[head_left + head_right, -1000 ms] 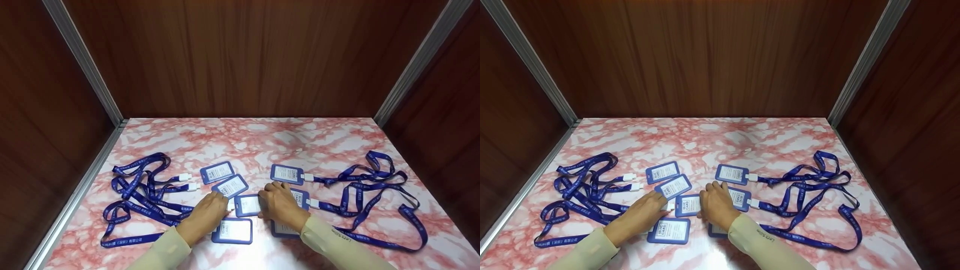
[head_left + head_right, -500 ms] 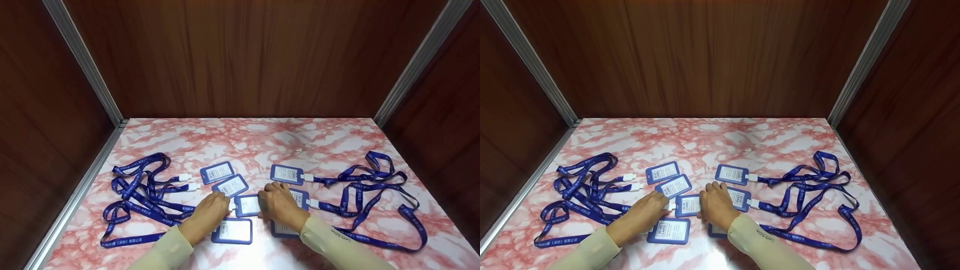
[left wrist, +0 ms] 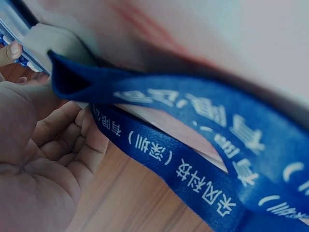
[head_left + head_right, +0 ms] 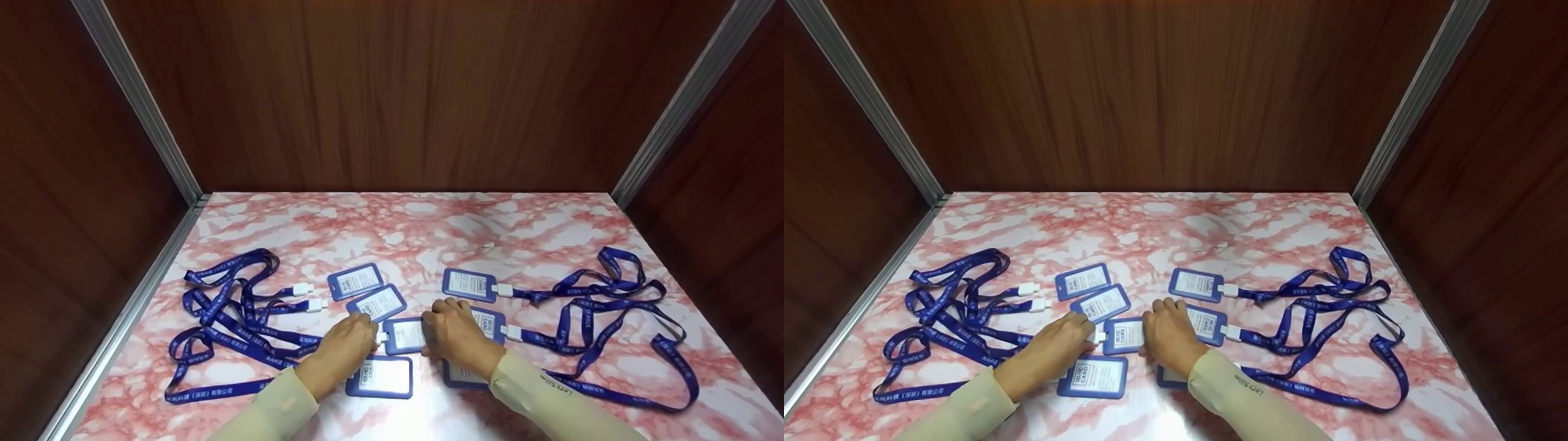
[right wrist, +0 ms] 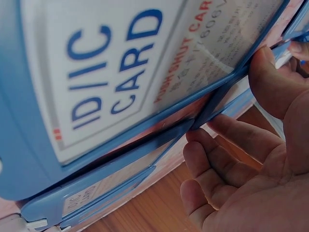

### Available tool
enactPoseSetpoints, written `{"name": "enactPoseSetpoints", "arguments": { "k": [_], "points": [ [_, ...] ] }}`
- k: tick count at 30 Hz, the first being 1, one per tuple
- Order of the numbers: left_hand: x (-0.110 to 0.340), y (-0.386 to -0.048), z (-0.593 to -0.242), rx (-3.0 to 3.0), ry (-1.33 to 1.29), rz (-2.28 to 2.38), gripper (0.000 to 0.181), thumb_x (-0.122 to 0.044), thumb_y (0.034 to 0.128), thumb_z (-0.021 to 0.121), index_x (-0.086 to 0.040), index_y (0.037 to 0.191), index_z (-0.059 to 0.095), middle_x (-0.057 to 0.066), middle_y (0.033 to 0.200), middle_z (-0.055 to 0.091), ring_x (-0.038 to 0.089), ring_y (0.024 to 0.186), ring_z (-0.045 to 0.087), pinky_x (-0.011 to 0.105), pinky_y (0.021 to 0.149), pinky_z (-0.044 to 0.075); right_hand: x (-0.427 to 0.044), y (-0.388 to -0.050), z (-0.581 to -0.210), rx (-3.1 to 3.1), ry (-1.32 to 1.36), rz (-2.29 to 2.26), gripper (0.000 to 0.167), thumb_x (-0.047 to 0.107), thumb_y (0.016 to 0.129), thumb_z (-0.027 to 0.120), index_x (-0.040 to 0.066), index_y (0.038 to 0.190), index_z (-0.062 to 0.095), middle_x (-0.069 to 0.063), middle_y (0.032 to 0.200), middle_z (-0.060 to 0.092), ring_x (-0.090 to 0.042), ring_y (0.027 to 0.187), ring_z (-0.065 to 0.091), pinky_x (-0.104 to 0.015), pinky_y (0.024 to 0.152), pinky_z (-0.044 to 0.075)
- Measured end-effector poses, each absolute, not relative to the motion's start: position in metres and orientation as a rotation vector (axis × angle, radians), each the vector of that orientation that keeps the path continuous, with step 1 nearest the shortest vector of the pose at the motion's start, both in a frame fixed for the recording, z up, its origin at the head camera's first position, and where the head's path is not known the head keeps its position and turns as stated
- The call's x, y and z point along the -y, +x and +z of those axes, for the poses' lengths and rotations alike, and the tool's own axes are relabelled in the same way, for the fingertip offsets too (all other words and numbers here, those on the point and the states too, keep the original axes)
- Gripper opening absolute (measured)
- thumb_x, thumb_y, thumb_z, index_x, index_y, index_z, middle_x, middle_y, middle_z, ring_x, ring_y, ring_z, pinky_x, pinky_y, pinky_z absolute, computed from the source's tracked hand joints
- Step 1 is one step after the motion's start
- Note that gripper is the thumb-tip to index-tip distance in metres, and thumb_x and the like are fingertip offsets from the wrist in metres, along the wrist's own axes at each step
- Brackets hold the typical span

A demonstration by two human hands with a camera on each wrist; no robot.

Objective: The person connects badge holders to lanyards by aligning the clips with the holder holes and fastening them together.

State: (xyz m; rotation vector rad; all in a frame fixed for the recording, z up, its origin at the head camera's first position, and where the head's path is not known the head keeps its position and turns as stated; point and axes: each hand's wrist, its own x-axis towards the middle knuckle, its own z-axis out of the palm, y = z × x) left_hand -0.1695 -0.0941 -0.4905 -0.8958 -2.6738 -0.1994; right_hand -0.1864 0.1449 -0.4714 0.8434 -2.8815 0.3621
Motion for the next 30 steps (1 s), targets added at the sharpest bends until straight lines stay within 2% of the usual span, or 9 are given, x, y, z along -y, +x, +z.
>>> {"name": "enactPoseSetpoints", "arguments": {
  "k": [10, 18, 30],
  "points": [
    [0.0935, -0.1713, -0.4920, 2.635, -0.927, -0.135, 0.012, -0.006, 0.0814, 0.078, -0.007, 0.081, 0.066, 0.004, 0.078, 0.060, 0.019, 0.076, 0.060, 0.030, 0.072, 0.055, -0.1455, -0.1876, -0.4744, 2.842, 0.875, 0.368, 0.045, 0.027, 0.065, 0.095, 0.002, 0.095, 0.072, -0.008, 0.091, 0.059, -0.031, 0.089, 0.054, -0.048, 0.085, 0.039],
    [0.0912, -0.1716, -0.4906, 2.711, -0.922, -0.174, 0.010, -0.002, 0.0829, 0.076, -0.006, 0.083, 0.067, 0.006, 0.081, 0.062, 0.021, 0.079, 0.062, 0.033, 0.075, 0.057, -0.1452, -0.1881, -0.4744, 2.852, 0.871, 0.402, 0.042, 0.024, 0.066, 0.095, 0.001, 0.093, 0.072, -0.008, 0.090, 0.058, -0.031, 0.088, 0.054, -0.048, 0.085, 0.039],
    [0.0902, -0.1710, -0.4921, 2.662, -0.944, -0.092, 0.014, 0.005, 0.0793, 0.075, -0.006, 0.083, 0.068, 0.006, 0.080, 0.061, 0.022, 0.078, 0.062, 0.031, 0.073, 0.058, -0.1453, -0.1879, -0.4759, 2.837, 0.878, 0.441, 0.043, 0.024, 0.066, 0.095, 0.000, 0.092, 0.071, -0.010, 0.089, 0.058, -0.034, 0.087, 0.055, -0.050, 0.083, 0.039]
  ]
}}
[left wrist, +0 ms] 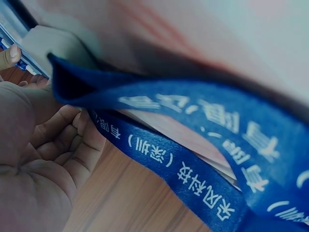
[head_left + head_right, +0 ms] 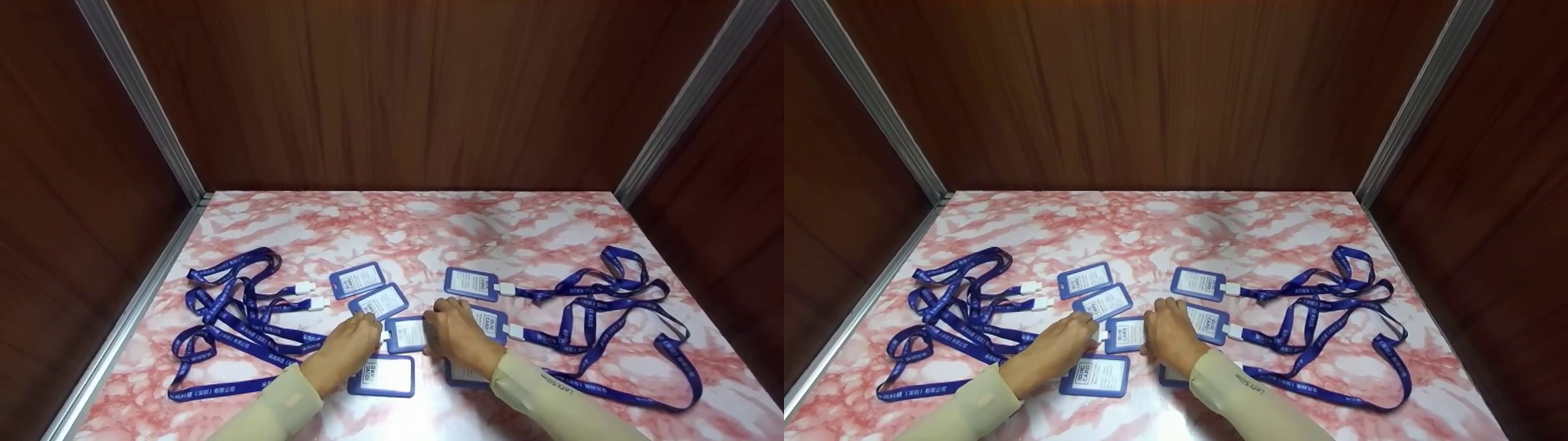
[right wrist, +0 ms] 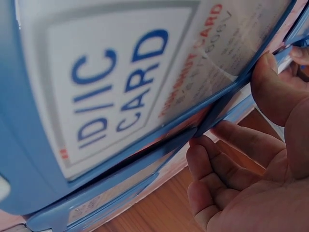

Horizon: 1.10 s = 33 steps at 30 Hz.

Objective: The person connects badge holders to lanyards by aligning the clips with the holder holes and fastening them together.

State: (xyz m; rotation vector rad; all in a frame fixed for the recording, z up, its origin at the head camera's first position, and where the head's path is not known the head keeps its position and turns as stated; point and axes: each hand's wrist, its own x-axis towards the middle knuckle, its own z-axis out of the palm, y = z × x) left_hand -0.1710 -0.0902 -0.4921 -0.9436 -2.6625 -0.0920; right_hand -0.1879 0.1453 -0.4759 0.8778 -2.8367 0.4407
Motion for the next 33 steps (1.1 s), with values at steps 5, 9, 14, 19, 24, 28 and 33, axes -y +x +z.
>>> {"name": "enactPoseSetpoints", "arguments": {
  "k": [5, 9, 14, 19, 24, 28, 33],
  "points": [
    [0.0898, -0.1704, -0.4925, 2.677, -0.931, -0.136, 0.015, 0.005, 0.0791, 0.076, -0.006, 0.081, 0.066, 0.005, 0.079, 0.060, 0.022, 0.079, 0.063, 0.031, 0.074, 0.058, -0.1440, -0.1877, -0.4756, 2.850, 0.873, 0.451, 0.042, 0.022, 0.065, 0.096, 0.001, 0.090, 0.070, -0.010, 0.088, 0.057, -0.034, 0.085, 0.055, -0.050, 0.083, 0.038],
    [0.0894, -0.1702, -0.4925, 2.648, -0.931, -0.151, 0.015, 0.004, 0.0786, 0.076, -0.007, 0.079, 0.065, 0.004, 0.076, 0.059, 0.021, 0.076, 0.061, 0.030, 0.070, 0.057, -0.1428, -0.1879, -0.4750, 2.850, 0.867, 0.439, 0.042, 0.021, 0.062, 0.097, 0.001, 0.088, 0.070, -0.009, 0.085, 0.055, -0.031, 0.082, 0.055, -0.049, 0.082, 0.039],
    [0.0885, -0.1702, -0.4911, 2.647, -0.930, -0.133, 0.013, 0.003, 0.0802, 0.076, -0.006, 0.081, 0.067, 0.005, 0.077, 0.060, 0.021, 0.076, 0.063, 0.031, 0.073, 0.059, -0.1418, -0.1887, -0.4733, 2.859, 0.858, 0.420, 0.043, 0.022, 0.061, 0.097, 0.002, 0.088, 0.071, -0.009, 0.084, 0.055, -0.030, 0.081, 0.055, -0.048, 0.081, 0.039],
    [0.0870, -0.1699, -0.4882, 2.729, -0.919, -0.185, 0.009, 0.002, 0.0838, 0.074, -0.004, 0.085, 0.068, 0.007, 0.081, 0.061, 0.023, 0.083, 0.066, 0.035, 0.077, 0.060, -0.1419, -0.1890, -0.4713, 2.895, 0.844, 0.434, 0.043, 0.023, 0.063, 0.097, 0.001, 0.089, 0.071, -0.009, 0.086, 0.056, -0.031, 0.082, 0.055, -0.049, 0.083, 0.039],
    [0.0854, -0.1708, -0.4886, 2.750, -0.929, -0.178, 0.007, 0.004, 0.0855, 0.072, -0.002, 0.089, 0.069, 0.008, 0.083, 0.063, 0.024, 0.085, 0.066, 0.034, 0.080, 0.060, -0.1421, -0.1895, -0.4707, 2.904, 0.840, 0.421, 0.043, 0.023, 0.063, 0.097, 0.001, 0.089, 0.071, -0.009, 0.086, 0.056, -0.030, 0.082, 0.055, -0.049, 0.085, 0.040],
    [0.0853, -0.1714, -0.4903, 2.716, -0.943, -0.169, 0.008, 0.005, 0.0843, 0.070, -0.002, 0.087, 0.068, 0.008, 0.082, 0.063, 0.022, 0.082, 0.065, 0.033, 0.082, 0.059, -0.1426, -0.1894, -0.4722, 2.878, 0.851, 0.418, 0.042, 0.023, 0.062, 0.097, 0.002, 0.087, 0.071, -0.008, 0.084, 0.056, -0.029, 0.080, 0.055, -0.048, 0.083, 0.041],
    [0.0852, -0.1707, -0.4923, 2.712, -0.938, -0.209, 0.009, 0.005, 0.0840, 0.070, -0.003, 0.087, 0.068, 0.008, 0.082, 0.063, 0.022, 0.081, 0.064, 0.034, 0.080, 0.059, -0.1422, -0.1891, -0.4741, 2.878, 0.853, 0.419, 0.043, 0.023, 0.063, 0.097, 0.001, 0.090, 0.072, -0.009, 0.086, 0.057, -0.029, 0.081, 0.055, -0.048, 0.083, 0.041]
  ]
}}
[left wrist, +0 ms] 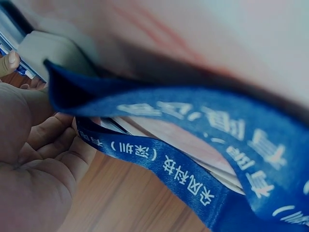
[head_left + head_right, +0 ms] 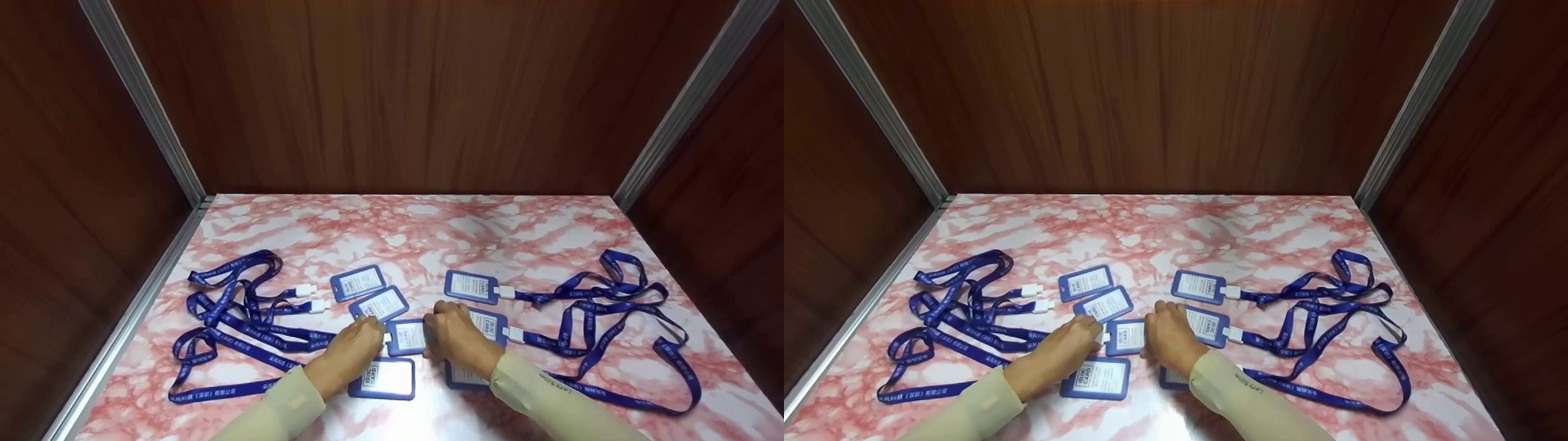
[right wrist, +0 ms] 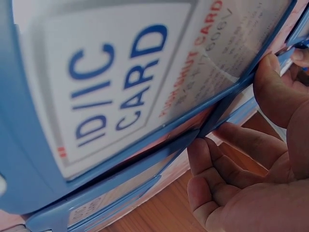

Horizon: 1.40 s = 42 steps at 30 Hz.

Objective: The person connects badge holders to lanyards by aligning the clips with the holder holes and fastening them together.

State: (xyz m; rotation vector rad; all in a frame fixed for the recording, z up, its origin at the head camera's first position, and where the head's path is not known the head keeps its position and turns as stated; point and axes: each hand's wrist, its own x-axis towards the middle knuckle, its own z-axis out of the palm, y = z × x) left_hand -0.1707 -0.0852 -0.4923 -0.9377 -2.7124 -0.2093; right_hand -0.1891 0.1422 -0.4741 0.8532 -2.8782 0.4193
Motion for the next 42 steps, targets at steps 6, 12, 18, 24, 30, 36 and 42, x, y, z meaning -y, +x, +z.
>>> {"name": "enactPoseSetpoints", "arguments": {
  "k": [6, 12, 18, 24, 30, 36, 42],
  "points": [
    [0.0840, -0.1691, -0.4932, 2.692, -0.927, -0.188, 0.011, 0.007, 0.0836, 0.070, -0.003, 0.088, 0.069, 0.007, 0.083, 0.063, 0.022, 0.083, 0.063, 0.032, 0.075, 0.060, -0.1415, -0.1890, -0.4746, 2.851, 0.856, 0.401, 0.045, 0.022, 0.061, 0.098, 0.001, 0.091, 0.073, -0.007, 0.083, 0.054, -0.027, 0.078, 0.055, -0.047, 0.081, 0.041],
    [0.0849, -0.1677, -0.4914, 2.713, -0.908, -0.244, 0.006, 0.002, 0.0861, 0.073, -0.001, 0.091, 0.070, 0.009, 0.085, 0.063, 0.023, 0.082, 0.063, 0.033, 0.072, 0.060, -0.1418, -0.1876, -0.4743, 2.911, 0.817, 0.424, 0.046, 0.024, 0.065, 0.097, 0.000, 0.097, 0.073, -0.008, 0.089, 0.057, -0.026, 0.083, 0.054, -0.048, 0.087, 0.042],
    [0.0880, -0.1679, -0.4913, 2.733, -0.920, -0.275, 0.008, -0.006, 0.0908, 0.074, 0.001, 0.095, 0.071, 0.011, 0.087, 0.064, 0.024, 0.084, 0.064, 0.035, 0.075, 0.061, -0.1430, -0.1874, -0.4740, 2.996, 0.762, 0.445, 0.048, 0.027, 0.069, 0.096, 0.001, 0.103, 0.073, -0.012, 0.100, 0.061, -0.031, 0.093, 0.055, -0.049, 0.090, 0.044],
    [0.0886, -0.1694, -0.4904, 2.758, -0.922, -0.292, 0.013, -0.009, 0.0918, 0.074, 0.002, 0.098, 0.072, 0.011, 0.090, 0.064, 0.024, 0.085, 0.063, 0.036, 0.077, 0.060, -0.1442, -0.1900, -0.4698, 2.995, 0.800, 0.434, 0.048, 0.028, 0.068, 0.096, 0.000, 0.101, 0.074, -0.010, 0.097, 0.060, -0.028, 0.088, 0.054, -0.048, 0.088, 0.042],
    [0.0880, -0.1687, -0.4889, 2.767, -0.910, -0.282, 0.016, -0.012, 0.0929, 0.074, 0.003, 0.099, 0.071, 0.012, 0.091, 0.063, 0.025, 0.086, 0.063, 0.037, 0.076, 0.061, -0.1455, -0.1909, -0.4662, 3.046, 0.780, 0.425, 0.049, 0.031, 0.070, 0.095, 0.002, 0.104, 0.074, -0.009, 0.100, 0.060, -0.029, 0.092, 0.053, -0.047, 0.090, 0.043],
    [0.0881, -0.1695, -0.4904, 2.733, -0.898, -0.251, 0.015, -0.012, 0.0908, 0.075, 0.001, 0.095, 0.070, 0.010, 0.088, 0.062, 0.025, 0.085, 0.063, 0.037, 0.075, 0.060, -0.1477, -0.1902, -0.4653, 3.048, 0.793, 0.443, 0.055, 0.031, 0.073, 0.093, 0.001, 0.114, 0.073, -0.012, 0.106, 0.062, -0.031, 0.098, 0.054, -0.049, 0.094, 0.042],
    [0.0887, -0.1689, -0.4909, 2.736, -0.908, -0.232, 0.019, -0.015, 0.0896, 0.078, 0.001, 0.097, 0.071, 0.010, 0.089, 0.063, 0.025, 0.086, 0.064, 0.037, 0.075, 0.060, -0.1482, -0.1895, -0.4652, 3.067, 0.783, 0.447, 0.056, 0.032, 0.074, 0.092, 0.000, 0.117, 0.073, -0.014, 0.110, 0.062, -0.032, 0.101, 0.054, -0.050, 0.095, 0.043]
  ]
}}
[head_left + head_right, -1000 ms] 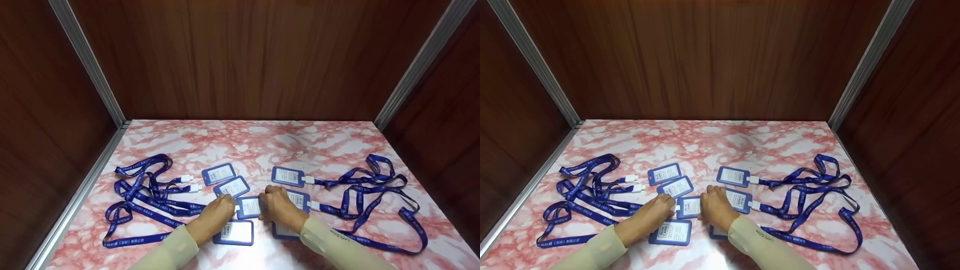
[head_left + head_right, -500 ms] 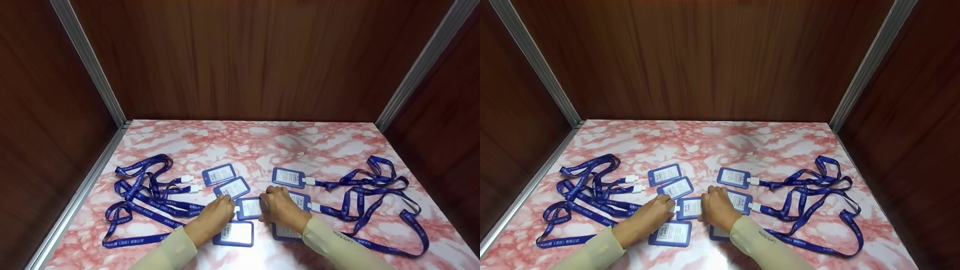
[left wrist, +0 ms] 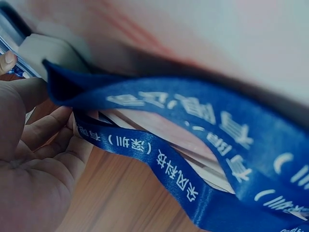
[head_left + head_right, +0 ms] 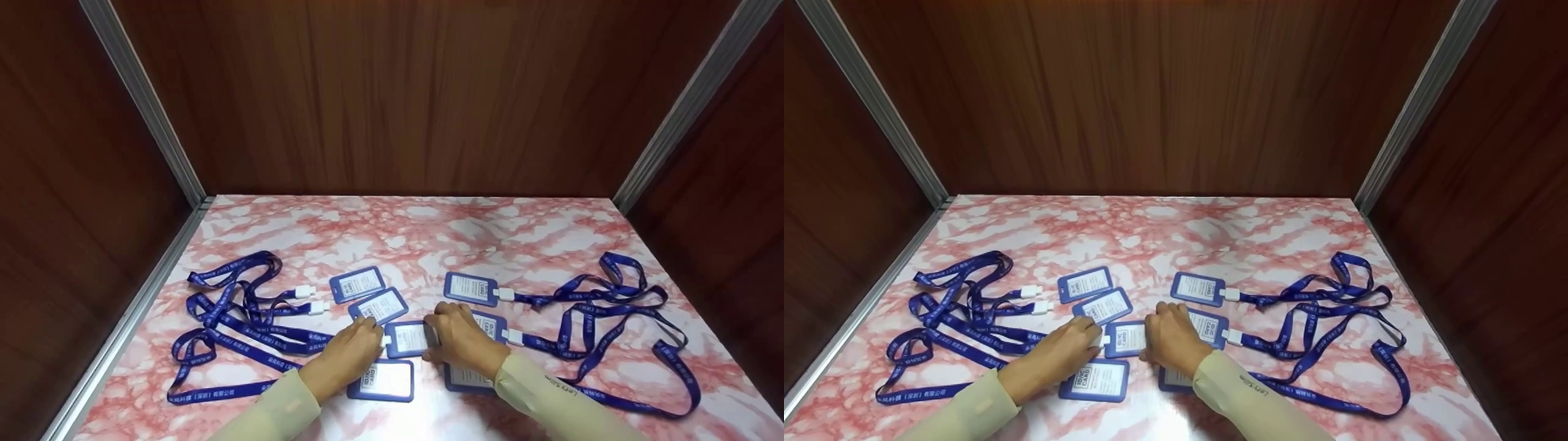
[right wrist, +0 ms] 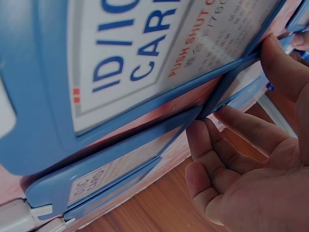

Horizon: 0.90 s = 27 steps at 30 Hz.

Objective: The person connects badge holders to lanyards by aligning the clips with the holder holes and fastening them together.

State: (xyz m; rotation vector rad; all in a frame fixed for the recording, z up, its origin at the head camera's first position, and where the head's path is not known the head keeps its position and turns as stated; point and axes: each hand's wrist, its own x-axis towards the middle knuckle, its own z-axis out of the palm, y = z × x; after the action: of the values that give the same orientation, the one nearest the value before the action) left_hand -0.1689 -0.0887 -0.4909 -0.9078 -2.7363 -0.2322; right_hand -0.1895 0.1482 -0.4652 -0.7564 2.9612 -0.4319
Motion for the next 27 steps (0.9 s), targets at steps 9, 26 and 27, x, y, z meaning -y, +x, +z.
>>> {"name": "enactPoseSetpoints", "arguments": {
  "k": [9, 26, 27],
  "points": [
    [0.092, -0.166, -0.488, 2.757, -0.903, -0.191, 0.025, -0.021, 0.0899, 0.079, 0.000, 0.100, 0.071, 0.010, 0.093, 0.063, 0.027, 0.091, 0.066, 0.038, 0.078, 0.060, -0.147, -0.188, -0.465, -2.973, -0.773, -0.438, 0.058, 0.033, 0.073, 0.093, 0.000, 0.117, 0.072, -0.011, 0.105, 0.061, -0.029, 0.097, 0.054, -0.049, 0.096, 0.041],
    [0.103, -0.160, -0.482, 2.641, -0.934, -0.270, 0.027, -0.024, 0.0884, 0.079, -0.003, 0.102, 0.070, 0.006, 0.095, 0.061, 0.021, 0.089, 0.060, 0.037, 0.080, 0.057, -0.152, -0.181, -0.465, -3.108, -1.035, -0.513, 0.054, 0.038, 0.076, 0.090, 0.002, 0.113, 0.073, -0.010, 0.105, 0.065, -0.029, 0.097, 0.057, -0.050, 0.091, 0.040],
    [0.104, -0.160, -0.482, 2.640, -0.934, -0.276, 0.027, -0.025, 0.0890, 0.079, -0.003, 0.103, 0.070, 0.005, 0.096, 0.061, 0.021, 0.090, 0.060, 0.036, 0.081, 0.057, -0.153, -0.180, -0.465, -3.112, -1.040, -0.518, 0.054, 0.038, 0.077, 0.090, 0.003, 0.114, 0.073, -0.009, 0.105, 0.065, -0.029, 0.097, 0.057, -0.050, 0.091, 0.041]
  ]
}}
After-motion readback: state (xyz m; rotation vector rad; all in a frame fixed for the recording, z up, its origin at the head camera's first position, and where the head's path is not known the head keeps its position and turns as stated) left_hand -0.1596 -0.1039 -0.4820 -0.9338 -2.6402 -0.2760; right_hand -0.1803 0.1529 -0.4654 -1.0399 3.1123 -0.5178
